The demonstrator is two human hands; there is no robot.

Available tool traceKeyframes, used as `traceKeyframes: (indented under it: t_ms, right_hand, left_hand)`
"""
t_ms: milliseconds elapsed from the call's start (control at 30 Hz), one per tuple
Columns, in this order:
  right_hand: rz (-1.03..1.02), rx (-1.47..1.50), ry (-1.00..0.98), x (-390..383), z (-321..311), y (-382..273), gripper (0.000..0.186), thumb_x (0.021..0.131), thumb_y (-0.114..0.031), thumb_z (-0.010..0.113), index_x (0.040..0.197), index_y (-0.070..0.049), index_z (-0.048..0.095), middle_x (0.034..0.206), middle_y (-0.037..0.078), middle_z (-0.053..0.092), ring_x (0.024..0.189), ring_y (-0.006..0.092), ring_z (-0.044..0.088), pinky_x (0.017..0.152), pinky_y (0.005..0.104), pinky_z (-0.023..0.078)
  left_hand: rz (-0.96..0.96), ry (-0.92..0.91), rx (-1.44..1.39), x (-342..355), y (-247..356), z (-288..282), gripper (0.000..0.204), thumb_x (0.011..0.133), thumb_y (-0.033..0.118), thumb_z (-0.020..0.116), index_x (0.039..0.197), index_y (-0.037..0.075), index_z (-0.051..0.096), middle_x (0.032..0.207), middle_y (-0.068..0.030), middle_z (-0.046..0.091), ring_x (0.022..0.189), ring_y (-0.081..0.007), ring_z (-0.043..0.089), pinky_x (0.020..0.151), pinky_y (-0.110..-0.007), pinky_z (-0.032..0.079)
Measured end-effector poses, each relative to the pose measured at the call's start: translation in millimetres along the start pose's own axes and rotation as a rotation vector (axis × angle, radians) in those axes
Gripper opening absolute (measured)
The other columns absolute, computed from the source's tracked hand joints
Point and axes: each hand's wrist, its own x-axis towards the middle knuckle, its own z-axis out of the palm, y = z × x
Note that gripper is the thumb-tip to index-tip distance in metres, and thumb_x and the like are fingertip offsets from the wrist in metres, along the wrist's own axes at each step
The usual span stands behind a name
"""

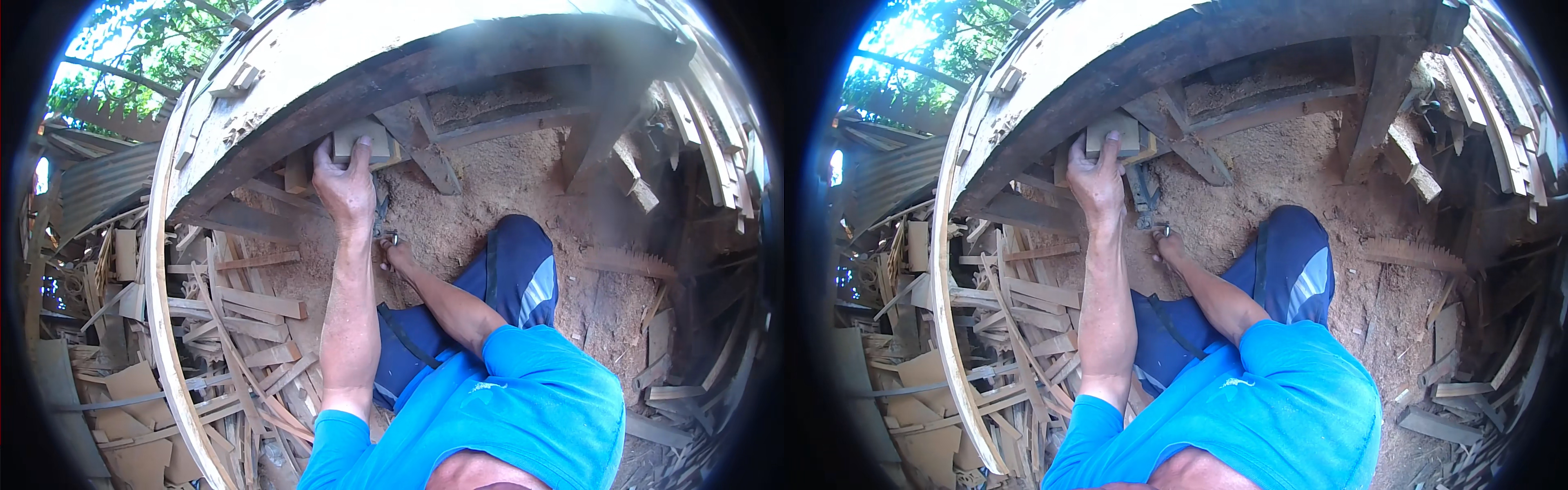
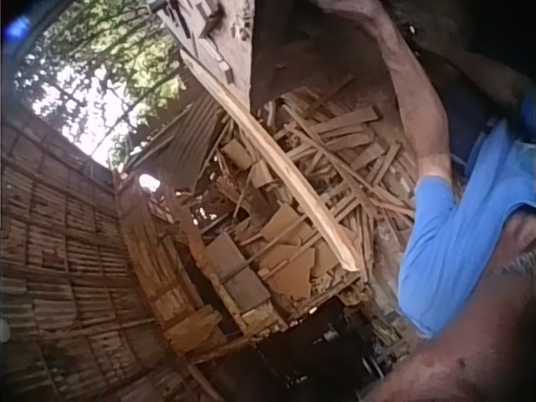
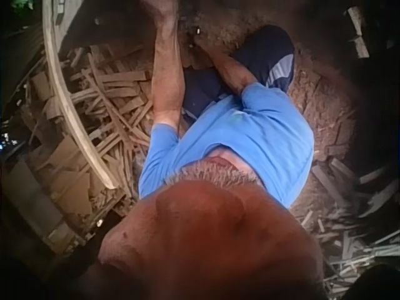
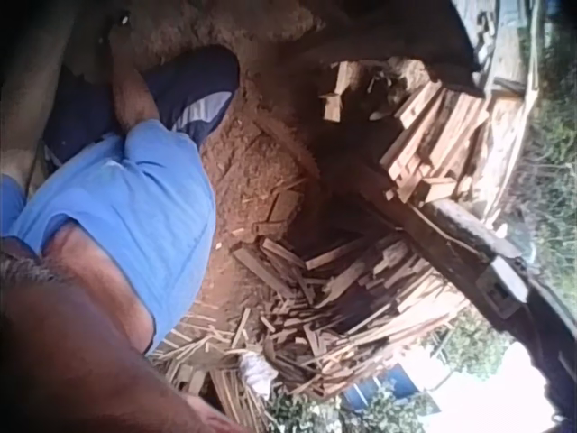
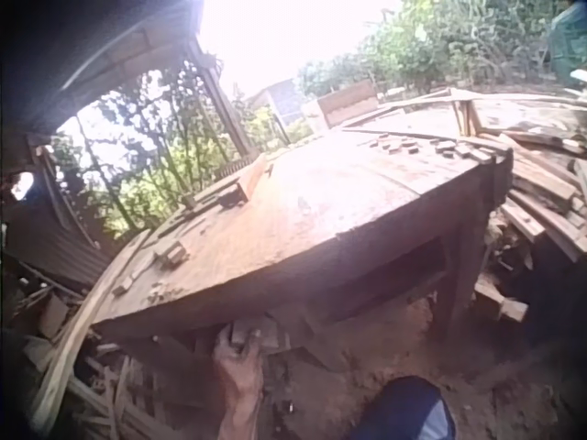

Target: The person uses a table saw to cut thin strips and larger pieces of wood, measuring with a tape measure and guiding the wood through the blade by hand.

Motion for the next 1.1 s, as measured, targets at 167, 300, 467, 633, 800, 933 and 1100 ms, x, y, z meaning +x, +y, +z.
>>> traceKeyframes:
  t_ms: [167,300,467,633,800,933,1100]
  right_hand:
    - [0.004,-0.007,-0.053,4,-6,-1,0.019,0.096,-0.025,0.062,0.099,-0.006,0.065,0.077,0.003,0.056,0.066,0.0146,0.055,0.05,0.0308,0.058]
    - [0.032,0.038,-0.103,-5,-3,3,0.018,0.095,-0.022,0.063,0.094,-0.004,0.063,0.074,0.003,0.054,0.061,0.0141,0.053,0.051,0.0337,0.058]
    - [0.042,0.002,-0.131,6,-15,1,0.017,0.095,-0.02,0.062,0.091,-0.004,0.062,0.07,0.004,0.054,0.058,0.0149,0.053,0.052,0.0344,0.059]
    - [0.025,-0.038,-0.118,5,-14,-3,0.016,0.095,-0.02,0.063,0.092,-0.005,0.062,0.069,0.005,0.054,0.055,0.0147,0.053,0.049,0.0334,0.057]
    - [0.056,-0.004,-0.144,-8,-9,-8,0.015,0.097,-0.019,0.062,0.089,-0.007,0.06,0.067,0.002,0.052,0.054,0.0134,0.053,0.049,0.0334,0.056]
    - [0.072,-0.038,-0.135,-9,-12,-10,0.015,0.096,-0.021,0.063,0.092,-0.006,0.061,0.067,0.003,0.052,0.055,0.014,0.053,0.05,0.0333,0.057]
    - [0.07,-0.069,-0.14,-4,-16,-11,0.019,0.094,-0.021,0.066,0.091,-0.004,0.06,0.067,0.004,0.052,0.056,0.015,0.055,0.051,0.0345,0.058]
  left_hand:
    - [-0.067,-0.033,-0.107,3,1,-4,0.042,0.09,0.013,0.072,0.119,-0.013,0.055,0.086,-0.0128,0.069,0.055,-0.0102,0.061,0.047,-0.023,0.048]
    - [-0.265,0.064,-0.382,9,-9,-27,0.027,0.093,0.012,0.068,0.11,-0.005,0.057,0.084,-0.0122,0.067,0.053,-0.0153,0.062,0.042,-0.024,0.047]
    - [-0.359,0.153,-0.336,39,-23,-64,0.026,0.094,0.017,0.068,0.108,-0.002,0.057,0.087,-0.01,0.064,0.053,-0.0148,0.059,0.041,-0.022,0.044]
    - [-0.391,0.107,-0.165,42,-27,-67,0.03,0.095,0.019,0.068,0.112,-0.003,0.057,0.084,-0.0096,0.062,0.055,-0.0141,0.057,0.042,-0.023,0.044]
    - [-0.569,0.22,-0.517,37,-40,-75,0.029,0.096,0.02,0.067,0.113,0.0,0.053,0.08,-0.0104,0.061,0.061,-0.0175,0.06,0.051,-0.027,0.05]
    - [-0.54,0.16,-0.457,29,-47,-74,0.031,0.096,0.019,0.067,0.116,0.001,0.051,0.083,-0.0113,0.061,0.065,-0.0192,0.062,0.054,-0.028,0.051]
    - [-0.485,0.173,-0.542,21,-44,-65,0.045,0.095,0.017,0.069,0.127,0.0,0.042,0.095,-0.012,0.06,0.071,-0.0213,0.063,0.057,-0.031,0.054]
